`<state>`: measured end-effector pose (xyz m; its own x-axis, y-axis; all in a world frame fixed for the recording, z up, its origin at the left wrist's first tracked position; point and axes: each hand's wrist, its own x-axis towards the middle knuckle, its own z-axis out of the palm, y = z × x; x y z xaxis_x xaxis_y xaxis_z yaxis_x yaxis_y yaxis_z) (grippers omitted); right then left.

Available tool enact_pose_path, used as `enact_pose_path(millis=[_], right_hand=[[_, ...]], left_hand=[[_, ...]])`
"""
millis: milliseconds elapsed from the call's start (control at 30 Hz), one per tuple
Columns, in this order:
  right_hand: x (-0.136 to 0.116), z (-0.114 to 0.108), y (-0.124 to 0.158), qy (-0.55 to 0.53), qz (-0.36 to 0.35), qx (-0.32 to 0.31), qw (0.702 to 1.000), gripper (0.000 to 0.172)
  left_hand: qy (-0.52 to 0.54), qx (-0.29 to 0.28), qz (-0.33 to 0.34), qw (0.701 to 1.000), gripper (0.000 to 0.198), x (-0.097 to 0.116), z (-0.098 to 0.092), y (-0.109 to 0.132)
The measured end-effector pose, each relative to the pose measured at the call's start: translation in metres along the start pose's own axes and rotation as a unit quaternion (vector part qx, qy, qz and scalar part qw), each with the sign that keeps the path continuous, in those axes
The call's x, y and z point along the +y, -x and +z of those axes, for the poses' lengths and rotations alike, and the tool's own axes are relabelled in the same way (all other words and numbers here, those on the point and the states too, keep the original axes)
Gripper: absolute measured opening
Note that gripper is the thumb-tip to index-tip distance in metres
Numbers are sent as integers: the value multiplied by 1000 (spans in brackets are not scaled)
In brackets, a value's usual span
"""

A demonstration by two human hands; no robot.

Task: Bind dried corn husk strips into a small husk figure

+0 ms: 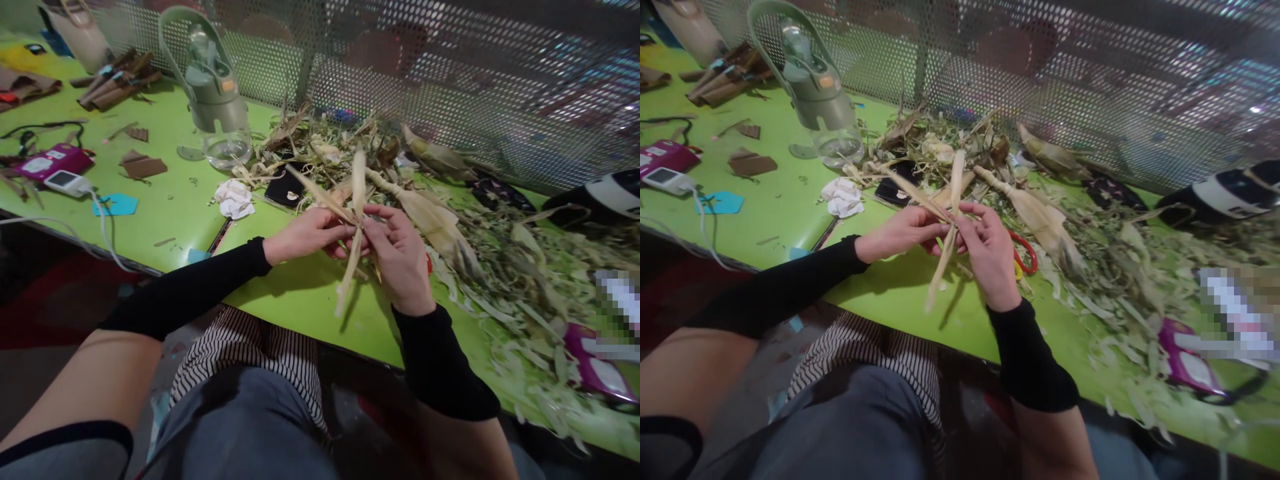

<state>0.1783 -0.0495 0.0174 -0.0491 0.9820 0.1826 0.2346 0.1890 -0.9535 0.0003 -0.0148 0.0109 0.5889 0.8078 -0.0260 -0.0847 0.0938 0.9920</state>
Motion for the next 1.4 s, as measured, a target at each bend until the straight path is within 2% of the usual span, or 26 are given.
enact_pose_path(millis=[100,200,300,467,533,633,767,900,1033,1133,1233,1333,1400], right_hand=[[1,1,-2,-37,30,0,999,47],[-1,2,-2,-63,69,-11,996,55],[-5,2,0,-69,92,-32,993,58],[-8,3,3,-27,57,-21,998,56],[-7,3,3,-23,46,-13,999,55],[-8,2,3,-21,40,-29,999,54],[-9,2,3,-27,29,-35,999,56],[-7,3,4,-24,2,-21,999,52],[-8,4,4,-6,-13,-11,1000,48],[-12,3,5,21,-6,-32,999,46],[-17,3,8,65,-5,-58,996,43],[-24,4,13,118,-37,-34,992,41],[-27,5,15,139,-61,-23,988,39]], left_hand=[[-14,-10,36,999,22,-1,0,-2],[-49,-28,72,996,35,-3,-2,-1],[-87,-8,106,990,41,-3,-6,0],[-177,61,141,972,41,0,-12,2],[-184,71,146,969,40,2,-11,3],[-168,61,161,971,35,2,-10,4],[-118,11,187,975,34,1,-9,1],[-52,-25,156,986,47,3,-10,1],[-22,7,134,991,36,7,-10,4],[-45,8,152,987,31,7,-13,4],[-110,-19,154,982,38,7,-18,3],[-148,-19,147,978,46,8,-21,1],[-154,-16,136,979,44,8,-23,1]])
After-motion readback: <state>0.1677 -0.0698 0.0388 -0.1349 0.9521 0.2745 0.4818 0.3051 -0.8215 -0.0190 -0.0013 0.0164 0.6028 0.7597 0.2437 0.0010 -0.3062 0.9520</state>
